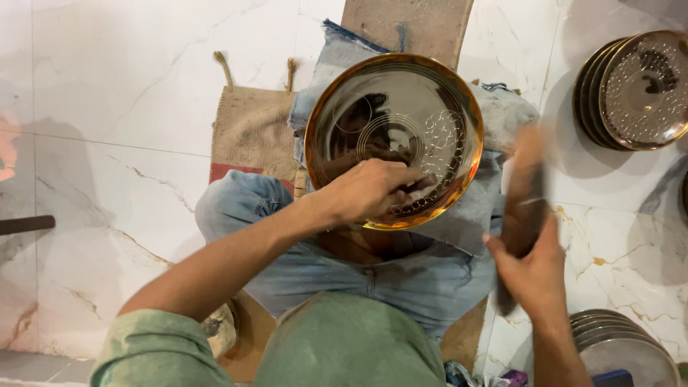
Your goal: The person sits cross-legged on the floor with a brass plate resting on their lap. They hold a punch against the plate's surface with one hand and strike it with a wooden mallet held in the other hand, working repeatedly around the plate's embossed pattern.
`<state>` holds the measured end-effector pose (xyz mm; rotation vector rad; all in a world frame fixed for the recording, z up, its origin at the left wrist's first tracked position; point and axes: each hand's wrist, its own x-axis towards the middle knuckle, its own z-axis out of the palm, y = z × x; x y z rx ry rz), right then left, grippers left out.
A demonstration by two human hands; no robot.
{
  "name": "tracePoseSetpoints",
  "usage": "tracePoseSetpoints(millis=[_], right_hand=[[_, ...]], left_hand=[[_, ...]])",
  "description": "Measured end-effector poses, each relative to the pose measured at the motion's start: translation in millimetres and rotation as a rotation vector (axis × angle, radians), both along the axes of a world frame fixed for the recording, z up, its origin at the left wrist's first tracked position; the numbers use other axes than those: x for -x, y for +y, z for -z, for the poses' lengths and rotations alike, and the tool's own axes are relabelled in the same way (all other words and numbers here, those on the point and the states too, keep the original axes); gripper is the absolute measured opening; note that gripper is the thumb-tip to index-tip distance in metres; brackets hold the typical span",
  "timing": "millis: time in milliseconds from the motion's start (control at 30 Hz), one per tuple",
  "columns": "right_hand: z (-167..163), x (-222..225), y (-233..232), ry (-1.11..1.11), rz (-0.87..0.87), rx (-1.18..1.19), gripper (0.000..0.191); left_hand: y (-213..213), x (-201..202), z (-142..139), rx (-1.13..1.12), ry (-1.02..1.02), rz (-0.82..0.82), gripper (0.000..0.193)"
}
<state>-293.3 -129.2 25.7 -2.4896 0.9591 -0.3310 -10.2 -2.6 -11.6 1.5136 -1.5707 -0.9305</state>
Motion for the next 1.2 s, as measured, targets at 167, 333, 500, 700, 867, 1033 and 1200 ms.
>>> tracePoseSetpoints(millis=[167,333,500,700,867,1033,1200], right_hand=[[-51.7,-46.1,-31.2,0.375,-0.114,0.009,0.083],[-91.0,-81.6,-47.9,0.892,-0.388,0.318,0.090],[-98.9,-106.7,-44.3,0.617,-0.408,0.357,0.090],[-109.1,-136.1,-47.8,0.343,-0.498,0.321,0.080],[-117.6,-157.6,-48.8,0.314,-0.508,0.123,0.082],[-130.3,-157.5,-44.3,0.503,-0.587,0.176,0.090],[-118.6,-129.5,-47.6,0.432,-0.504,0.226,0.077]], left_hand=[[24.3,22.4,0.9,0.094,0.022,-0.426,0.035],[32.0,41.4,-2.1,0.105,-0.011,-0.670,0.036],[38.7,66.7,-2.5,-0.035,0.163,-0.965,0.027],[34.0,77.4,10.9,0.025,0.026,-1.074,0.034],[34.2,75.5,13.1,-0.058,0.045,-1.077,0.031],[32.2,70.3,6.0,0.058,0.106,-0.992,0.027],[31.5,56.6,0.8,0.028,0.099,-0.804,0.027]])
